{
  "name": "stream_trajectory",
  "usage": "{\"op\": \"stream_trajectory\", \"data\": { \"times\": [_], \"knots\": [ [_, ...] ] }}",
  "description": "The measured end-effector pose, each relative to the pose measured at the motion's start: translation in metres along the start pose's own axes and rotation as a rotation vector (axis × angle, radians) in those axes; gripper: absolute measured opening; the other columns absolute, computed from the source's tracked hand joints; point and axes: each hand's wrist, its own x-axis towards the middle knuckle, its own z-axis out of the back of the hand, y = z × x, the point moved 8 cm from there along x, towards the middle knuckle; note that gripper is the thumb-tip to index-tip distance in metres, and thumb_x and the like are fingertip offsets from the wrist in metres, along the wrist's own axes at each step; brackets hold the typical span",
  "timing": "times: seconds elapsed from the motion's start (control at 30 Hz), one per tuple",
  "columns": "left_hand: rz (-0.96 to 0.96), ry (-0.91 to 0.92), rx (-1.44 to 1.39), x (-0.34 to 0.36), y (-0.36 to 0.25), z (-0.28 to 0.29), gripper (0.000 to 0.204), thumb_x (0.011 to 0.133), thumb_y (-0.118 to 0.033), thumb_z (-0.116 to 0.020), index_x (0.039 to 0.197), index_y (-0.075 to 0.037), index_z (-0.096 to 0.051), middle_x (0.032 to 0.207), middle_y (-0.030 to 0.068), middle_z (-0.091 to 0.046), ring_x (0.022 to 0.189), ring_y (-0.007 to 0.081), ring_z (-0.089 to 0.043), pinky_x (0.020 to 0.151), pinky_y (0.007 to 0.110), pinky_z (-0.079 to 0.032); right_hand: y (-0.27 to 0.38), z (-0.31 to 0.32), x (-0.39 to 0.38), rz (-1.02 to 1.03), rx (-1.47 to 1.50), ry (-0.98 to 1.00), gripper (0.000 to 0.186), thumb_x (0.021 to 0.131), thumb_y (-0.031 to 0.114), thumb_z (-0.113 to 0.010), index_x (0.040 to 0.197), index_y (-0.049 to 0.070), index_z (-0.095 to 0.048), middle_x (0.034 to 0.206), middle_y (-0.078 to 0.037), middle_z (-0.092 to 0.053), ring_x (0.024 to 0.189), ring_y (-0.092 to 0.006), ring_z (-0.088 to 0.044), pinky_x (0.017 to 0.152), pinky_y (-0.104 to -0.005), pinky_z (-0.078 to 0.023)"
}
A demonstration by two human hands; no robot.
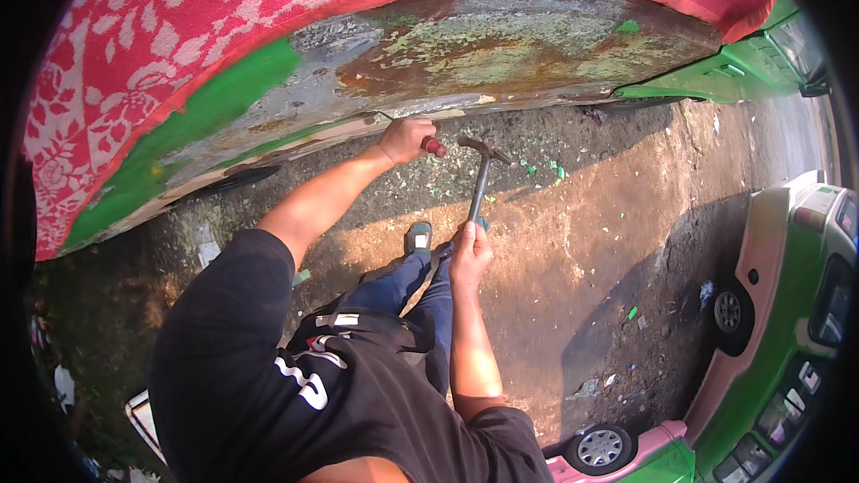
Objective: The person uses a hammer and a chisel to chip away at a green metal surface, likely removing rust or old paint. The person repeatedly strikes the chisel against the metal, creating small debris that falls to the ground.
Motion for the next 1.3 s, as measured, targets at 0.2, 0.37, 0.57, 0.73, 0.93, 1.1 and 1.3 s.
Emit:
{"op": "stream_trajectory", "data": {
  "times": [0.2, 0.37, 0.57, 0.73, 0.93, 1.1, 1.3],
  "knots": [
    [0.084, -0.065, 0.001, 0.013, 0.001, 0.002, 0.016, 0.071, -0.013, -0.071, 0.073, -0.008, -0.056, 0.074, 0.0087, -0.057, 0.070, 0.0321, -0.060, 0.060, 0.043, -0.047, -0.015, 0.003, 0.005, 0.078, -0.161, 0.093, 0.029, 0.103, 0.027, -0.048, 0.085, 0.006, -0.058, 0.061, 0.005, -0.045, 0.048, -0.0024, -0.036, 0.042, -0.0203, -0.027],
    [0.141, -0.078, -0.020, 0.015, 0.005, 0.007, 0.014, 0.073, -0.014, -0.070, 0.072, -0.007, -0.057, 0.074, 0.0100, -0.056, 0.070, 0.0336, -0.059, 0.061, 0.043, -0.046, 0.015, 0.012, 0.016, 0.006, 0.063, 0.027, 0.032, 0.102, 0.028, -0.051, 0.083, 0.003, -0.059, 0.061, 0.006, -0.043, 0.055, -0.0035, -0.038, 0.049, -0.0234, -0.031],
    [0.296, -0.084, 0.058, -0.018, 0.047, 0.015, 0.020, 0.074, -0.017, -0.072, 0.074, -0.004, -0.057, 0.077, 0.0116, -0.056, 0.073, 0.0347, -0.060, 0.063, 0.044, -0.046, 0.026, -0.004, 0.028, 0.054, -0.074, 0.070, 0.030, 0.102, 0.027, -0.051, 0.086, 0.003, -0.060, 0.061, 0.006, -0.044, 0.053, -0.0031, -0.038, 0.048, -0.0219, -0.030],
    [0.083, -0.074, -0.066, -0.021, 0.013, 0.023, 0.021, 0.072, -0.015, -0.074, 0.074, -0.006, -0.055, 0.075, 0.0093, -0.053, 0.068, 0.0321, -0.057, 0.060, 0.042, -0.045, 0.035, 0.015, 0.027, -0.008, 0.018, 0.065, 0.027, 0.102, 0.027, -0.050, 0.089, 0.005, -0.059, 0.058, 0.007, -0.042, 0.047, -0.0008, -0.035, 0.041, -0.0194, -0.026],
    [0.034, -0.017, -0.114, -0.002, -0.006, 0.015, 0.024, 0.069, -0.011, -0.075, 0.074, -0.005, -0.053, 0.075, 0.0091, -0.052, 0.070, 0.0318, -0.058, 0.060, 0.043, -0.044, 0.019, 0.021, 0.018, -0.057, -0.045, 0.096, 0.026, 0.101, 0.027, -0.053, 0.087, 0.005, -0.058, 0.059, 0.007, -0.041, 0.048, -0.0009, -0.034, 0.042, -0.0195, -0.025],
    [0.052, 0.007, -0.027, 0.004, -0.004, 0.004, 0.024, 0.070, -0.015, -0.075, 0.073, -0.006, -0.053, 0.076, 0.0084, -0.053, 0.069, 0.0316, -0.059, 0.059, 0.044, -0.045, 0.007, 0.026, 0.014, -0.090, -0.009, 0.076, 0.027, 0.101, 0.027, -0.053, 0.084, 0.006, -0.056, 0.060, 0.008, -0.041, 0.048, -0.0010, -0.034, 0.042, -0.0198, -0.025],
    [0.044, 0.073, 0.039, 0.006, 0.001, -0.014, 0.017, 0.077, -0.020, -0.068, 0.073, -0.009, -0.056, 0.076, 0.0075, -0.057, 0.070, 0.0306, -0.062, 0.061, 0.042, -0.050, -0.006, 0.033, 0.011, -0.136, -0.014, 0.040, 0.029, 0.101, 0.029, -0.052, 0.084, 0.006, -0.056, 0.059, 0.007, -0.041, 0.047, -0.0019, -0.035, 0.041, -0.0197, -0.025]
  ]
}}
